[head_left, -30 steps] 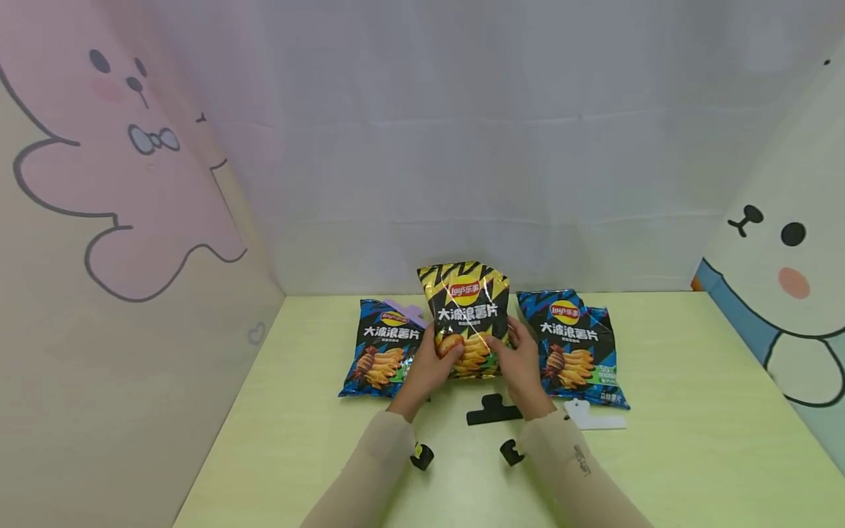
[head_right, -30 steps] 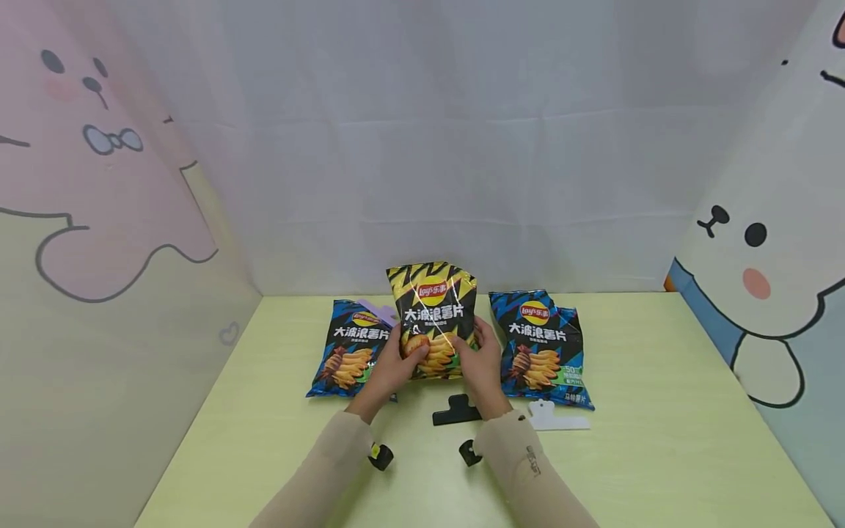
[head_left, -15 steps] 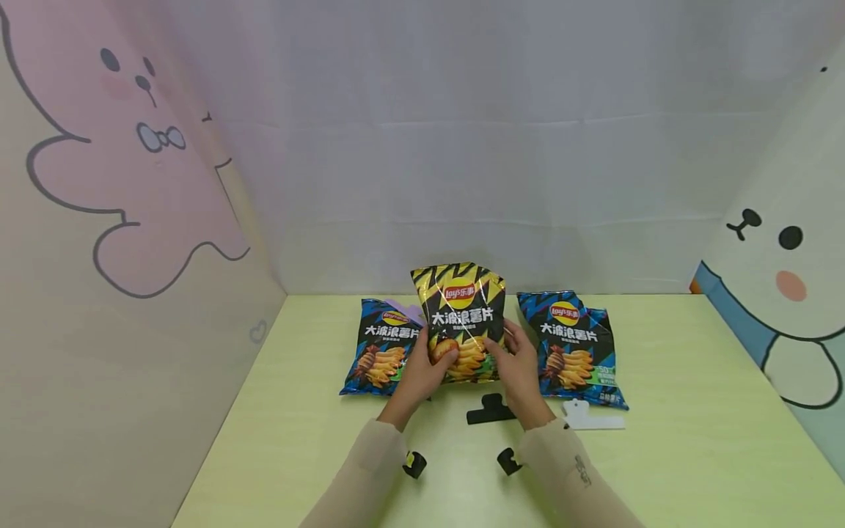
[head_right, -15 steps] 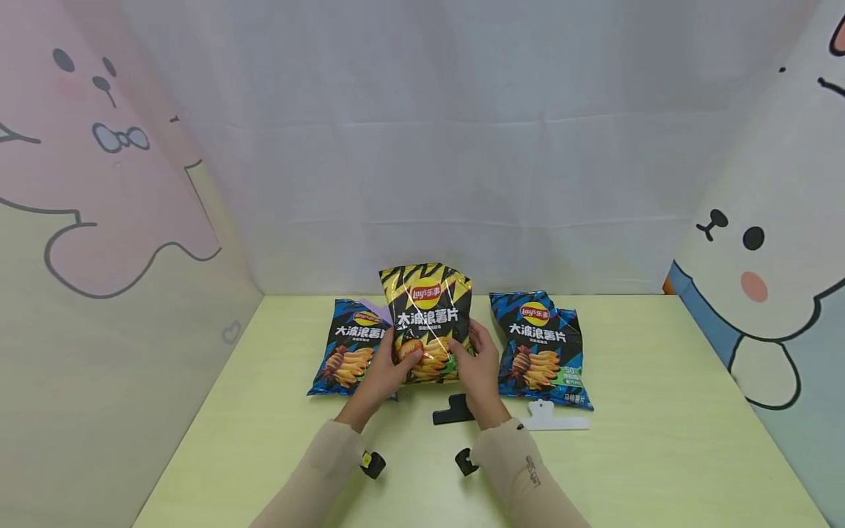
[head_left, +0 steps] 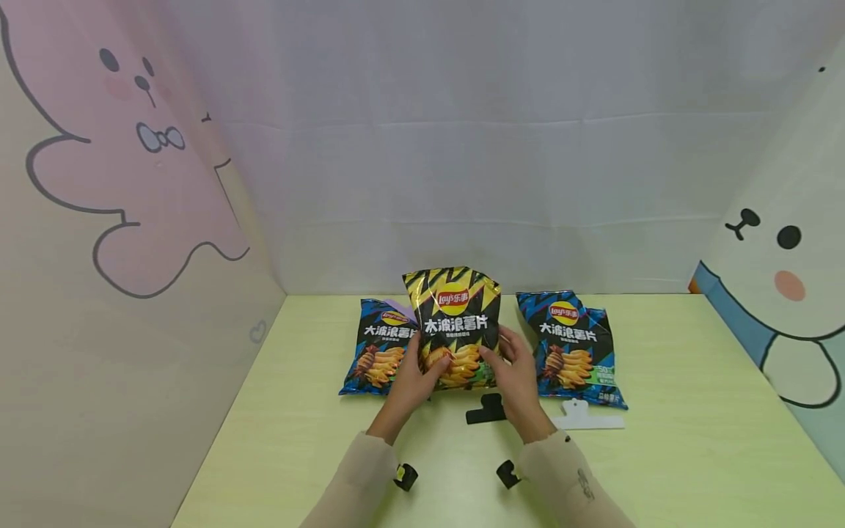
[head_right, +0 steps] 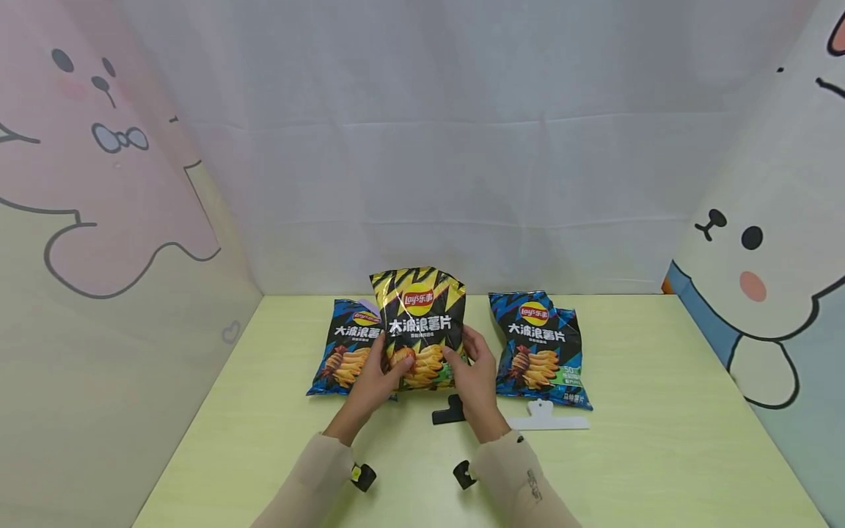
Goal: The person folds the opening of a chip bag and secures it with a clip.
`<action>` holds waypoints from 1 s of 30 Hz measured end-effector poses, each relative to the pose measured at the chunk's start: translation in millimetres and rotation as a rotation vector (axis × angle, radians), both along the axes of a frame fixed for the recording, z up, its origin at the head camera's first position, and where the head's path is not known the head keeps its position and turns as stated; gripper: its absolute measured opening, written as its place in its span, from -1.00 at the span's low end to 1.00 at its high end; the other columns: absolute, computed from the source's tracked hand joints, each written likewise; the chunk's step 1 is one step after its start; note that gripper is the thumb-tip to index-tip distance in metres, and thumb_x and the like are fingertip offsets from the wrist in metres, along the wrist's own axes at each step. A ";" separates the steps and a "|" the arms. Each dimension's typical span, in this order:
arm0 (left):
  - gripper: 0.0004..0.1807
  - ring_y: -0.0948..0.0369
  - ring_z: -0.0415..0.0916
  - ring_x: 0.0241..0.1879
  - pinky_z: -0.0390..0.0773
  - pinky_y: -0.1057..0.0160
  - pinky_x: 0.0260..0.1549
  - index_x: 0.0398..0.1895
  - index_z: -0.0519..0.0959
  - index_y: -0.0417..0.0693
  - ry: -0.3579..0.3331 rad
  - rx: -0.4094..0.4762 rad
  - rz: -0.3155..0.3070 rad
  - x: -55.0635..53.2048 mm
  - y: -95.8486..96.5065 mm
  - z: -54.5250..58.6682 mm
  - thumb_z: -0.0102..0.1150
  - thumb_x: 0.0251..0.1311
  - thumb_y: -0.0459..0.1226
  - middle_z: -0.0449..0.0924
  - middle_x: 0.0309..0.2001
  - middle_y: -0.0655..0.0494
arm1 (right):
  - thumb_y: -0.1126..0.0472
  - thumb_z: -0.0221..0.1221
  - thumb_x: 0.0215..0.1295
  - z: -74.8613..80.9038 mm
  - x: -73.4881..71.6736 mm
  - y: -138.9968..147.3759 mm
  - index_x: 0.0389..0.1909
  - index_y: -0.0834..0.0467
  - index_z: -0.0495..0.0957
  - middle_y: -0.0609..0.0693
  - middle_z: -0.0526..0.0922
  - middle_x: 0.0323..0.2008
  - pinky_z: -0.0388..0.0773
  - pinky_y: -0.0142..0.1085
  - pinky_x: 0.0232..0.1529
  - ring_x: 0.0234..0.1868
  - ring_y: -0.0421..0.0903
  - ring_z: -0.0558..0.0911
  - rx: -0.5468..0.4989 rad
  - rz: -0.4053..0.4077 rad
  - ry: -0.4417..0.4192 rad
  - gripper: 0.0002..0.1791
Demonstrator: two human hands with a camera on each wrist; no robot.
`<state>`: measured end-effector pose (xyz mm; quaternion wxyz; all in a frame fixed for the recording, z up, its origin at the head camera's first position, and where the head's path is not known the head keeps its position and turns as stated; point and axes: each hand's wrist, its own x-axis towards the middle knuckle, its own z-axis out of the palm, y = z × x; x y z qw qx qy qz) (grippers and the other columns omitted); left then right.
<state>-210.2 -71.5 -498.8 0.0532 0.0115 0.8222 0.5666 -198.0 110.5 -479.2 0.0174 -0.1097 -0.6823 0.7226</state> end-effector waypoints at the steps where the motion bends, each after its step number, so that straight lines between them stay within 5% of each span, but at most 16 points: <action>1: -0.02 -0.21 0.04 0.56 0.13 -0.32 0.47 0.63 -0.08 -0.10 -0.006 0.002 -0.001 1.8 -1.1 0.1 0.19 0.36 0.08 0.04 0.59 -0.20 | 0.30 0.15 0.44 -0.3 1.9 0.0 0.47 0.10 0.28 0.20 0.39 0.44 0.36 0.10 0.44 0.45 0.14 0.35 0.003 0.004 -0.001 -0.40; 18: -0.08 -0.18 0.14 0.53 0.18 -0.31 0.46 0.60 0.02 -0.03 0.012 0.009 -0.012 16.6 -7.3 1.1 0.19 0.34 0.10 0.18 0.54 -0.15 | 0.28 0.15 0.45 0.0 19.1 0.3 0.44 0.07 0.32 0.15 0.46 0.40 0.43 -0.15 0.26 0.29 0.03 0.40 0.022 0.013 -0.028 -0.43; 30: -0.14 -0.15 0.23 0.49 0.24 -0.25 0.45 0.59 0.05 0.01 0.014 0.024 -0.021 27.7 -14.9 -2.0 0.19 0.36 0.06 0.23 0.52 -0.13 | 0.29 0.18 0.42 -0.1 26.8 -5.1 0.41 0.12 0.34 0.17 0.41 0.43 0.37 -0.02 0.36 0.34 0.10 0.35 -0.002 0.009 -0.079 -0.45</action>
